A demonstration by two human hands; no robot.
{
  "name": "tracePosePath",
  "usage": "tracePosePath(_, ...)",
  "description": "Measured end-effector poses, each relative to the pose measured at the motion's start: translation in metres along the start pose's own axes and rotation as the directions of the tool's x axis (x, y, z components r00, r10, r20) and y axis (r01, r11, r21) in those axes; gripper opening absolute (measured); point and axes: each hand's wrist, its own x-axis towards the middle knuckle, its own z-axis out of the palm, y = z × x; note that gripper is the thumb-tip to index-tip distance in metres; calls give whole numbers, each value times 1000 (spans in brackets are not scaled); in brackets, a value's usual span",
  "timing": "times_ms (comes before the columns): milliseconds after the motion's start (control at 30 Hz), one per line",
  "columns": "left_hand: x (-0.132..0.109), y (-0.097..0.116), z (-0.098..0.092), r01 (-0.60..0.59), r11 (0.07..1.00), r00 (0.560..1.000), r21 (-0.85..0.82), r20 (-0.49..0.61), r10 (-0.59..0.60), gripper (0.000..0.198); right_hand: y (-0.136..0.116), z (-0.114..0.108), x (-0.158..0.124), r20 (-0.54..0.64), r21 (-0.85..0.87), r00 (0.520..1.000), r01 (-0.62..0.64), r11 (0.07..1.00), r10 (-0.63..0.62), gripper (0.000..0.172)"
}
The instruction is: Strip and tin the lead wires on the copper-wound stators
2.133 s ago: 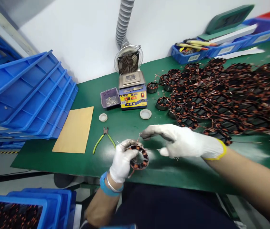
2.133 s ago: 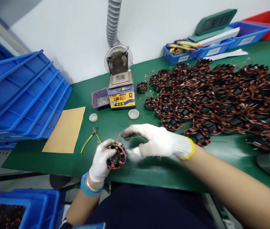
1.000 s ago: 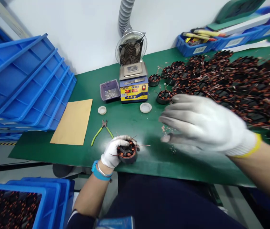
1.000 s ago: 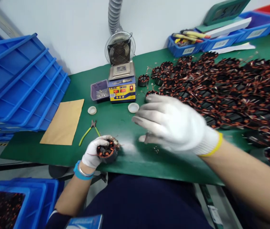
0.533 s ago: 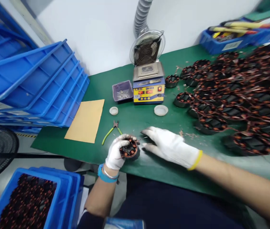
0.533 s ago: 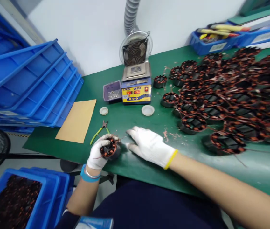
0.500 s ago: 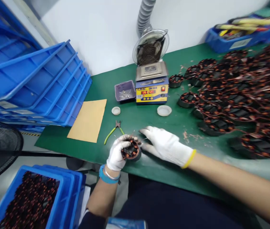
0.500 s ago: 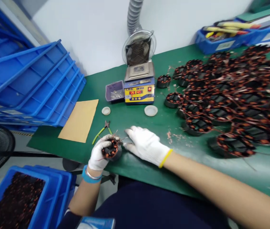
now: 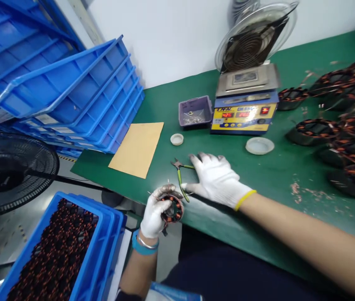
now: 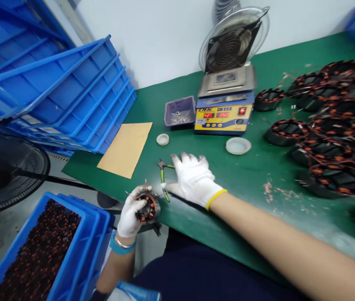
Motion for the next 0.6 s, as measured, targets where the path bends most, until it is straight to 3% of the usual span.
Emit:
tracePosePath(67, 0, 0, -3, -8, 1000, 999, 25, -37, 9, 39, -15, 7, -1, 7, 9, 999, -31, 999, 31, 110)
tracePosePath(167, 1, 1, -4, -1, 999, 1000, 43, -31, 2, 40, -19, 12, -9, 41, 43, 999, 24, 999, -26, 101)
tracePosePath(267, 2, -1, -5, 9, 999, 1000, 54, 5, -9, 41, 0, 12, -27, 56, 56, 994, 90, 994, -93, 95)
tracePosePath(367, 4, -5, -1, 21, 997, 999, 73, 49, -25, 42, 20, 8, -52, 10, 30, 996, 92, 995, -92, 79)
tracePosePath(533, 10, -10, 17, 83, 996, 984, 45, 153, -89, 44, 24, 1, -74, 45, -114, 986, -155, 981, 161, 58)
tracePosePath(600, 13, -12, 27, 102, 994, 978, 36, 180, -107, 43, 26, 0, -73, 33, -122, 979, -194, 973, 199, 56)
